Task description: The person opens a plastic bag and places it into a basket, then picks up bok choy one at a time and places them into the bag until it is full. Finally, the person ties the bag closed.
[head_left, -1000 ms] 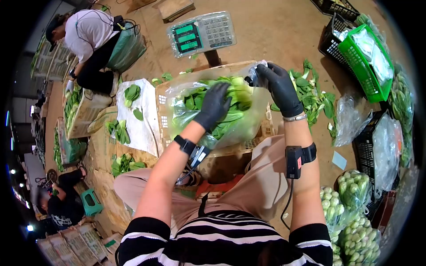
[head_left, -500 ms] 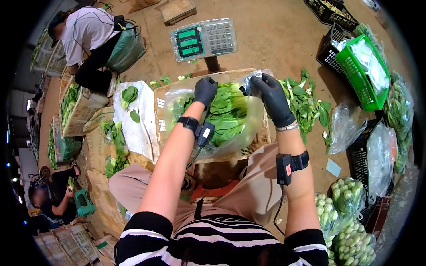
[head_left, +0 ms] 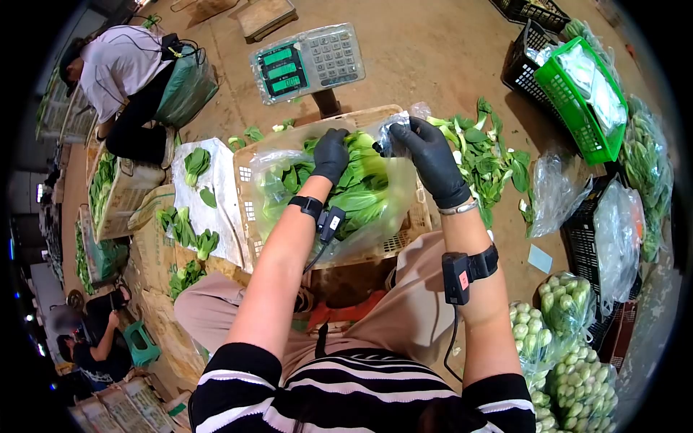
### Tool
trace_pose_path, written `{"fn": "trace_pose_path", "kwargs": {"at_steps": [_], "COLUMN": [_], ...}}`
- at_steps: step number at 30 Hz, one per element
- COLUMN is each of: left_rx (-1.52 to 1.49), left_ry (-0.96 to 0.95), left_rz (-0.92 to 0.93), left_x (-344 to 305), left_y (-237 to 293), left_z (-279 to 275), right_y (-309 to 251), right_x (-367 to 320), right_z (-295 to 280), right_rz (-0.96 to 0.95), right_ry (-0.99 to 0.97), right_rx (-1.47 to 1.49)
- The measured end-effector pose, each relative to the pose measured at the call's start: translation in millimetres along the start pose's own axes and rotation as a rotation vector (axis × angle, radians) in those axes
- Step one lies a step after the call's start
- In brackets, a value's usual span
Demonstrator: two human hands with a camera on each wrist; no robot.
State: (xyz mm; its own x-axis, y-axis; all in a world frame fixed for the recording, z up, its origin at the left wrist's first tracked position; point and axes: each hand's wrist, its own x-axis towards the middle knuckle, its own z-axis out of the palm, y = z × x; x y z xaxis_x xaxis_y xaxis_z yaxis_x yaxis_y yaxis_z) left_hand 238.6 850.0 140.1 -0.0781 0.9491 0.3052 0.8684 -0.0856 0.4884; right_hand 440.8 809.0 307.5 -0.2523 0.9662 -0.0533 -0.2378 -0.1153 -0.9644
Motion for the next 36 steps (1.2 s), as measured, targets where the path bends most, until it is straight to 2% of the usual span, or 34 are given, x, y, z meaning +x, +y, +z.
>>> {"fn": "trace_pose_path", "kwargs": {"at_steps": [2, 6, 8, 15, 17, 18, 20, 21, 24, 25, 26, 28, 29, 31, 32, 34, 35, 36], "left_rx": [0.158, 0.282, 0.478, 0.345, 0.409, 0.411, -0.771, -0.761, 0.154, 0.308, 0.393, 0.363, 0.365, 0.183, 0.178, -0.161, -0.166, -0.233], "left_ry": [-0.201, -0.308, -0.383, -0.347, -0.431, -0.434, -0.479, -0.484, -0.507, -0.379, -0.355, -0.268, -0.269, -0.09, -0.091, -0.029, -0.029, -0.134], "left_rz": [0.065, 0.123, 0.259, 0.225, -0.039, -0.033, -0.827, -0.829, -0.11, -0.126, -0.081, 0.086, 0.09, 0.378, 0.38, 0.428, 0.431, 0.239], "left_x": [2, 9, 13, 2, -3, -3, -1, -6, -18, -28, -34, -34, -31, -23, -20, -13, -10, -7], "left_y": [3, 9, 9, 3, 6, 5, -7, -18, -59, -28, -16, -1, -1, -3, -3, -2, -1, -2], "left_z": [-2, -8, -11, -30, -36, -42, -59, -60, -46, -52, -49, -45, -42, -33, -26, -14, -12, -10], "right_y": [-1, -6, -6, -7, -8, -8, -8, -7, 3, 4, 5, 8, 8, 12, 13, 9, 7, 5], "right_x": [-2, -3, -3, -4, -4, -4, -2, -2, 2, 1, 0, -3, -4, -5, -6, -7, -7, -7], "right_z": [1, 1, 0, 3, 3, 2, 0, 0, 0, 5, 8, 12, 12, 14, 13, 10, 9, 7], "right_rz": [-0.011, -0.008, -0.015, -0.006, -0.015, -0.024, -0.045, -0.063, 0.004, 0.025, 0.02, -0.008, 0.008, -0.039, -0.085, -0.085, -0.086, -0.086], "right_ry": [-0.002, -0.001, -0.002, 0.004, 0.01, 0.015, 0.005, -0.02, -0.108, -0.122, -0.126, -0.147, -0.151, -0.116, -0.088, -0.077, -0.07, -0.067], "right_rx": [-0.013, 0.039, 0.002, -0.001, -0.008, -0.016, -0.037, -0.068, -0.097, -0.067, -0.063, -0.097, -0.155, -0.137, -0.124, -0.132, -0.135, -0.138]}}
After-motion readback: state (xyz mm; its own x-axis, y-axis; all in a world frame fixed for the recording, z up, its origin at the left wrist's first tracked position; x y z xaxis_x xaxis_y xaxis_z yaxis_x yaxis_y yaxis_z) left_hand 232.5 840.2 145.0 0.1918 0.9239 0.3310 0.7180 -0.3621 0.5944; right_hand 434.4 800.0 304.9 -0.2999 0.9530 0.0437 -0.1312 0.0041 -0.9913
